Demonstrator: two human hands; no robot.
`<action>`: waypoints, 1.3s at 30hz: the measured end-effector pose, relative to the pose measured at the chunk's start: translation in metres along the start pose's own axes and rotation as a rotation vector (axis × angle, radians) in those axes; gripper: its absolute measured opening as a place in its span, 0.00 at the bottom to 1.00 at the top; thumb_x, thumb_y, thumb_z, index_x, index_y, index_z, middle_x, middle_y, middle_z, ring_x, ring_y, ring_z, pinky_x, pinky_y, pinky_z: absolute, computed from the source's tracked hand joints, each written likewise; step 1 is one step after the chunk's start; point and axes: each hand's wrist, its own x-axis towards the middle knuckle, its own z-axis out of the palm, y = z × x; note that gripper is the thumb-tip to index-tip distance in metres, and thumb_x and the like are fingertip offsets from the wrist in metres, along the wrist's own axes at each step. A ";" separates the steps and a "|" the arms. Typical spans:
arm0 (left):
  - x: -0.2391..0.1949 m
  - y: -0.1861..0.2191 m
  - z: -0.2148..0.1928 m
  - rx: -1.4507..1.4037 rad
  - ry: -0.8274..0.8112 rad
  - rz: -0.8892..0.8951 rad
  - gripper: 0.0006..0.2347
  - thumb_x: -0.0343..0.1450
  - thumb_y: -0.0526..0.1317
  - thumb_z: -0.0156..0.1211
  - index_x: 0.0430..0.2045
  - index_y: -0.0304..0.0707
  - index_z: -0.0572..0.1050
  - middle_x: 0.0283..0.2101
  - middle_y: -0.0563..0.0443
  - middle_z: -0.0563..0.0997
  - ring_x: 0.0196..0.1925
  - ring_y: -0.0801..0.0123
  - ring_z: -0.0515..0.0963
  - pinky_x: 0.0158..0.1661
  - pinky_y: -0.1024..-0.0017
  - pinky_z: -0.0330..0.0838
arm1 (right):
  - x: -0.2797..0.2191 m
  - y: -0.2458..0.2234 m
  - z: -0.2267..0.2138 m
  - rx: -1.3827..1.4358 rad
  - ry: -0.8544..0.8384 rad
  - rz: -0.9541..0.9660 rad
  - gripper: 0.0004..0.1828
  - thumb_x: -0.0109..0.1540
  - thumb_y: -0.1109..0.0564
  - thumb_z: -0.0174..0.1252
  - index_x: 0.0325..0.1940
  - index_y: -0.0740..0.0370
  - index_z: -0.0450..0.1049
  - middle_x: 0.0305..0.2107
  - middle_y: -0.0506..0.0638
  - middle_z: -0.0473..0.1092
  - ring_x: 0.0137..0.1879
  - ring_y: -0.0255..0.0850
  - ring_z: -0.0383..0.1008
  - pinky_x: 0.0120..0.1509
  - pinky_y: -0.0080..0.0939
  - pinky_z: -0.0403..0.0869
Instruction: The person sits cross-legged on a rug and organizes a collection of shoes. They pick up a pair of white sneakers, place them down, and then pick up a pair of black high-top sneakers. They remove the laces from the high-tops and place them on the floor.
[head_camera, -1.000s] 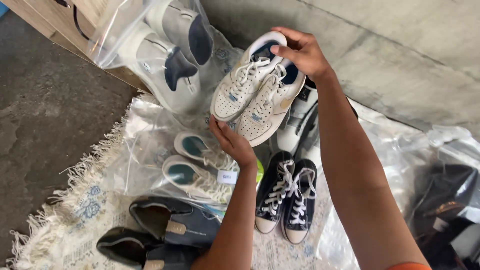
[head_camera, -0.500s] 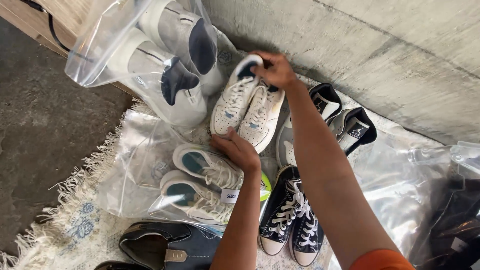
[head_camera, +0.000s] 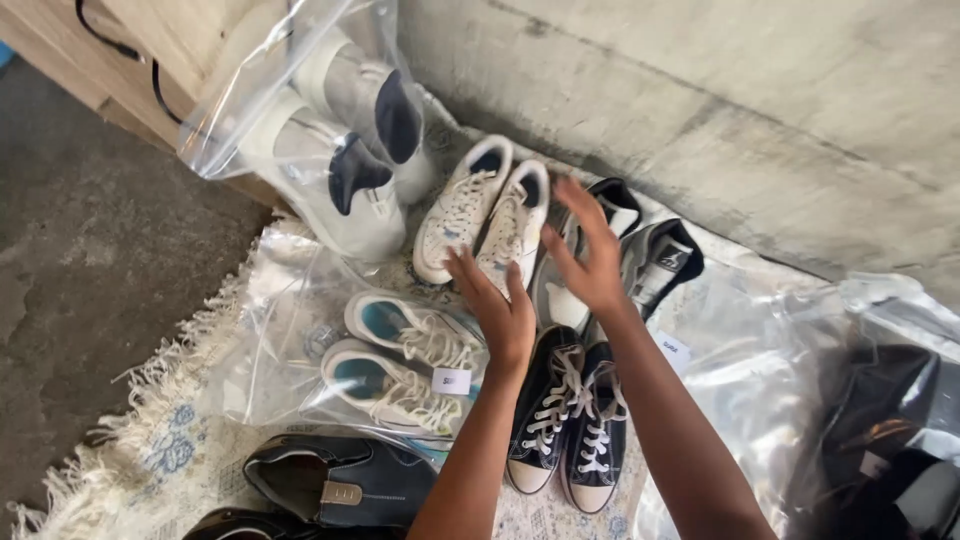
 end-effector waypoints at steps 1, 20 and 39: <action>-0.007 0.006 -0.001 -0.007 -0.010 0.019 0.30 0.78 0.42 0.51 0.73 0.29 0.46 0.75 0.25 0.41 0.78 0.32 0.35 0.70 0.40 0.37 | -0.015 0.000 -0.020 -0.009 0.018 -0.009 0.24 0.68 0.62 0.60 0.69 0.59 0.68 0.63 0.58 0.67 0.73 0.61 0.60 0.73 0.63 0.63; 0.000 -0.102 0.108 0.819 -0.685 -0.030 0.50 0.56 0.55 0.75 0.69 0.27 0.54 0.64 0.21 0.65 0.63 0.28 0.70 0.55 0.36 0.70 | -0.216 0.085 -0.095 -0.302 -0.069 1.145 0.63 0.44 0.22 0.73 0.69 0.63 0.62 0.50 0.70 0.69 0.59 0.64 0.74 0.64 0.54 0.75; -0.208 -0.040 -0.077 0.786 -0.418 0.200 0.36 0.54 0.46 0.69 0.59 0.34 0.66 0.48 0.33 0.72 0.52 0.37 0.76 0.47 0.41 0.77 | -0.328 -0.058 -0.043 -0.294 0.098 0.850 0.63 0.43 0.43 0.74 0.77 0.60 0.54 0.55 0.64 0.63 0.61 0.64 0.64 0.68 0.61 0.64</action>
